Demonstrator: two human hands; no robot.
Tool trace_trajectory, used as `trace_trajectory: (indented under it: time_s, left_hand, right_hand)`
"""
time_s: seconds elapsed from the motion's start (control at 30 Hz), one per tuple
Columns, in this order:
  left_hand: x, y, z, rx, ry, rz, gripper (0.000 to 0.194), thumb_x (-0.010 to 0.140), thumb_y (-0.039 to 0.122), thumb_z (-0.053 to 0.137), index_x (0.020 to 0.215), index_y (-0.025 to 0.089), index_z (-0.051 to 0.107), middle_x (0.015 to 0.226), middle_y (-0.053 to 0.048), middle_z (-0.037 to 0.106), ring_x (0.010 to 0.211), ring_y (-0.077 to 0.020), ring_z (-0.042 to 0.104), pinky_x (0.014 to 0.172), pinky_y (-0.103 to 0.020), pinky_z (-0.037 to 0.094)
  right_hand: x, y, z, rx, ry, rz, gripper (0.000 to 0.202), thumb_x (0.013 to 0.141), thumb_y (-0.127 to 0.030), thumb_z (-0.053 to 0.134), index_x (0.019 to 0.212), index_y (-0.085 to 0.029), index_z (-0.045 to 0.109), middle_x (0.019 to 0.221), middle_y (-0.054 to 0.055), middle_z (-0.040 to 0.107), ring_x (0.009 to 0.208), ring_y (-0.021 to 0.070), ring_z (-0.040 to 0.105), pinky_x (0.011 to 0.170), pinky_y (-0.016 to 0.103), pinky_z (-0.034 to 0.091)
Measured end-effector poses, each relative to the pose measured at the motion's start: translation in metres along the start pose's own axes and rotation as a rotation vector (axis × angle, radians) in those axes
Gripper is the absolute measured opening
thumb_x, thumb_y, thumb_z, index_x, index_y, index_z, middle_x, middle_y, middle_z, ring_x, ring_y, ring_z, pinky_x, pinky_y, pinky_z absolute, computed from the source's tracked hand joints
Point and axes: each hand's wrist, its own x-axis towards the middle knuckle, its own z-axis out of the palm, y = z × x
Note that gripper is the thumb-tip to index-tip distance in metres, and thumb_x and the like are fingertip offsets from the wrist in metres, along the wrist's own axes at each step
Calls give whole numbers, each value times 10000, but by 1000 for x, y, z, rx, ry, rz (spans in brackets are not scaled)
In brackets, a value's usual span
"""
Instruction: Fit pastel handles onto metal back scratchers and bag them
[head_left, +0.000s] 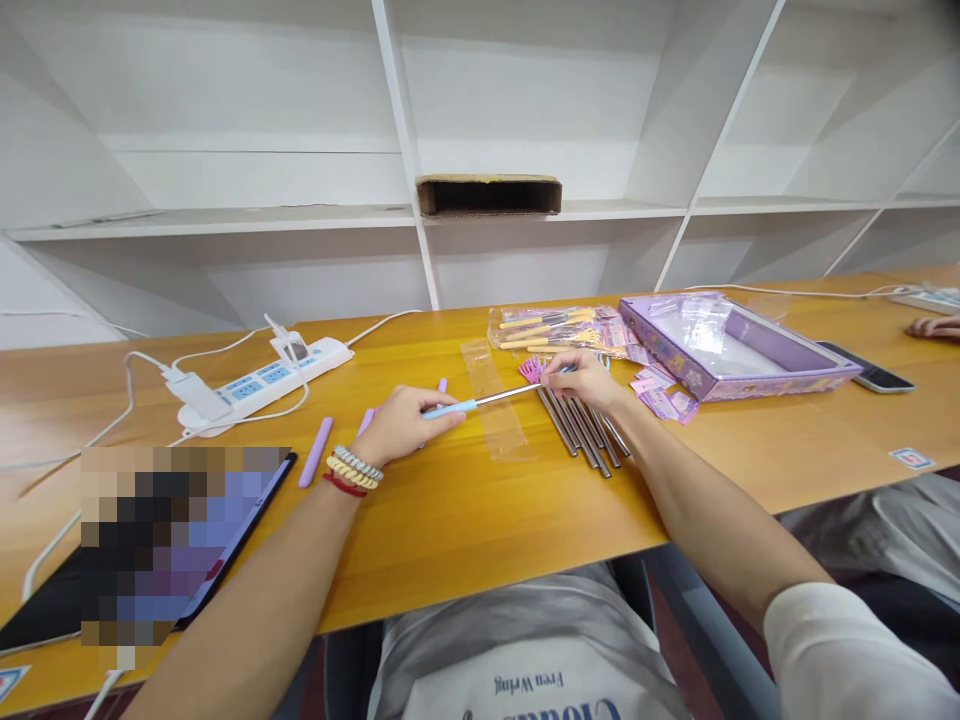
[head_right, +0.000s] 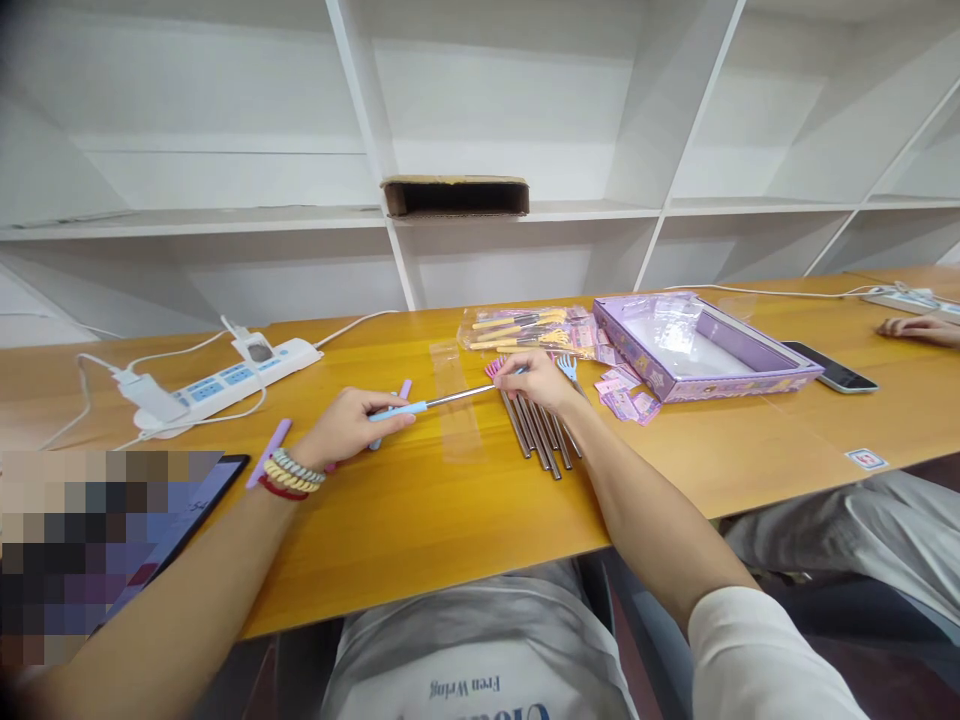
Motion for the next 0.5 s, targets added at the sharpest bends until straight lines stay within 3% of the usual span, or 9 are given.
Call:
trace_trajectory:
  time_s: [0.3, 0.5]
  left_hand:
    - [2, 4, 21, 289, 123, 179, 317, 853, 454, 474, 913, 260, 718, 708, -5, 703, 607, -142, 588, 687, -261, 407]
    - [0, 7, 30, 474, 221, 228, 330, 891, 443, 423, 981, 270, 689, 824, -34, 720, 718, -177, 629, 668, -284, 392]
  right_hand:
    - [1, 7, 24, 81, 16, 52, 143, 551, -243, 734, 587, -150, 632, 433, -27, 512, 376, 68, 420, 364, 187, 217]
    - [-1, 1, 33, 138, 26, 79, 162, 529, -257, 738, 561, -154, 617, 400, -33, 488, 350, 62, 389, 354, 185, 179]
